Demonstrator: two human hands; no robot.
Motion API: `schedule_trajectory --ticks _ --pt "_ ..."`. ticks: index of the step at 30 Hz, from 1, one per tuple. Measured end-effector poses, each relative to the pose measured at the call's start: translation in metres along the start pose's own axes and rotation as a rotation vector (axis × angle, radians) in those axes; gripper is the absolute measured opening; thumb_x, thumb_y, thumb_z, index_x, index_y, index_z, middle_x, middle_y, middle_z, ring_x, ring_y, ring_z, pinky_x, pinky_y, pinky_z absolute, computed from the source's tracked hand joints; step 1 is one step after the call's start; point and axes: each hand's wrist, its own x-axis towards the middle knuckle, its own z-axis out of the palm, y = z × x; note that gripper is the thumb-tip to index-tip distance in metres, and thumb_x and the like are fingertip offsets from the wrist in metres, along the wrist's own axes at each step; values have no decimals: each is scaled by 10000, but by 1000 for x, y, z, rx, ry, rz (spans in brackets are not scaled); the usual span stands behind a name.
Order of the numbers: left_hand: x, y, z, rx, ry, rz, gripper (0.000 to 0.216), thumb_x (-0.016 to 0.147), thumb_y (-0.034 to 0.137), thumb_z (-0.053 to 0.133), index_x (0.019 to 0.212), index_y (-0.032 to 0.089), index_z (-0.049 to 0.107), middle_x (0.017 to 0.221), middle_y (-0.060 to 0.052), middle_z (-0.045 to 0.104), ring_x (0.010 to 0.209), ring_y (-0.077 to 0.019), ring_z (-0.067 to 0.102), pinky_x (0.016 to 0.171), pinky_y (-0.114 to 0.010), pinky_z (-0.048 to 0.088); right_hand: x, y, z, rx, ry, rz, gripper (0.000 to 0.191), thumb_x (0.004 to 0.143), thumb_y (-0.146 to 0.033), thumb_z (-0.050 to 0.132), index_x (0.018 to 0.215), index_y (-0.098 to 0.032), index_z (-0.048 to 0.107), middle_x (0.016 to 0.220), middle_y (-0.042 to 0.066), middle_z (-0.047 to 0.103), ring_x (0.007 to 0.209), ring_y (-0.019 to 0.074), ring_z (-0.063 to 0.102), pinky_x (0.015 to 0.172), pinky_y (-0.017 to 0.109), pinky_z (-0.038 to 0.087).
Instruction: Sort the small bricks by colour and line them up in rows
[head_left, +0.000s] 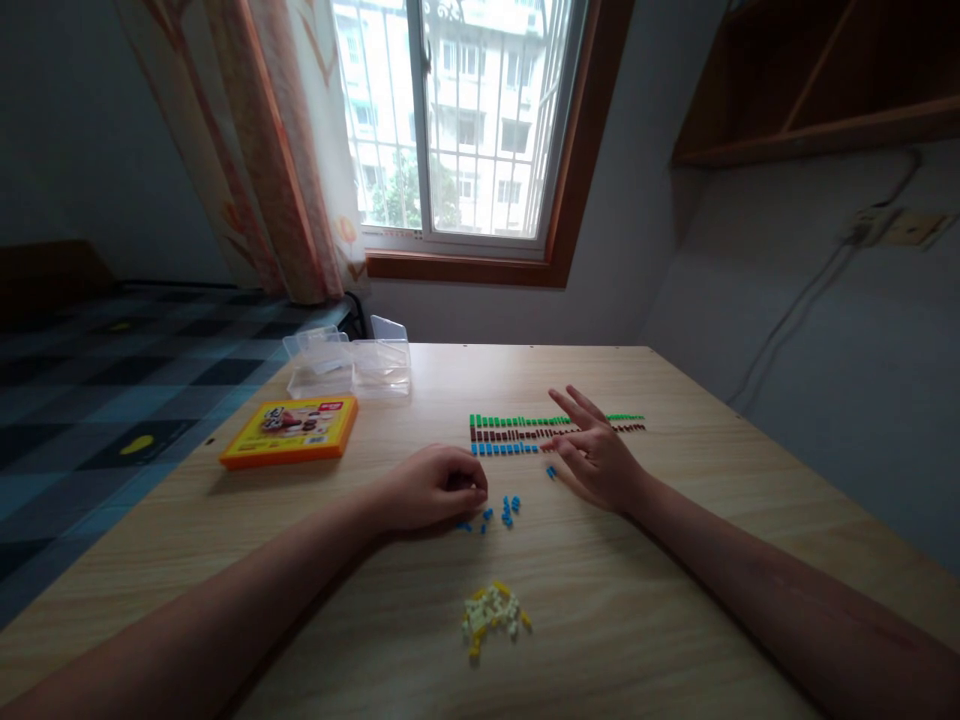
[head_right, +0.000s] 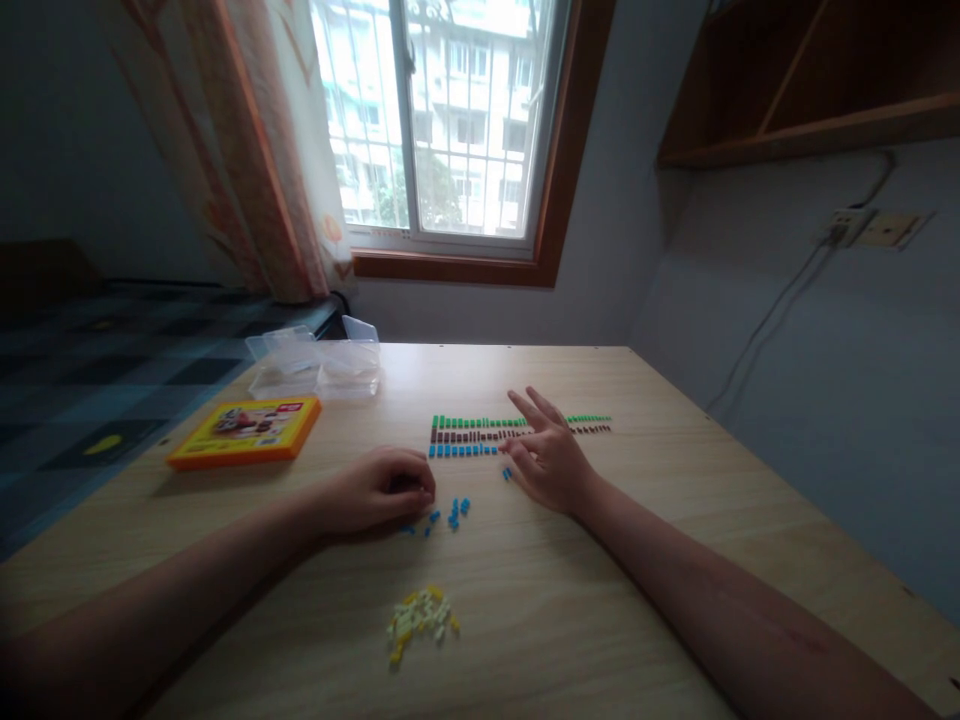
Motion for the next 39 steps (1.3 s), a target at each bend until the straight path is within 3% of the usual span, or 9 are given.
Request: schedule_trajectory --ticks 5,11,15,21,28,39 --pt "0 0 0 0 0 -1 186 840 275 600 817 137 723 723 -14 625 640 -116 511 593 -237 382 -3 3 -11 30 29 -71 353 902 -204 496 740 -241 807 1552 -2 427 1502 309 249 1173 561 296" --pt "0 0 0 -7 -10 2 191 846 277 598 813 136 722 711 -13 618 638 -120 511 590 -243 381 -6 3 -14 29 -61 -166 321 883 -193 512 761 -259 801 1596 -48 339 1520 305 196 1198 579 216" --pt "0 -2 0 2 -5 4 180 841 273 602 810 141 721 718 -11 619 640 -118 510 589 -238 378 -5 7 -11 -31 -37 -113 344 905 -220 495 748 -257 799 1583 -28 373 1514 315 211 1188 599 213" --pt "0 0 0 0 1 9 180 837 268 598 807 142 721 723 -14 625 647 -121 518 600 -237 387 -4 15 -5 -85 -61 17 315 952 -321 499 977 -261 807 1616 33 307 1513 345 200 1165 636 226" --pt "0 0 -1 -1 -6 3 191 841 286 600 816 140 721 719 -12 618 643 -120 515 593 -234 384 -4 9 -2 -76 -107 27 297 959 -307 510 1057 -296 791 1633 16 262 1519 342 183 1170 643 208" --pt "0 -1 0 3 -8 -1 184 844 292 607 813 149 719 721 -11 633 640 -118 507 595 -233 378 -4 15 -4 -61 -46 61 280 925 -282 530 959 -268 807 1614 5 318 1512 337 208 1172 626 236"
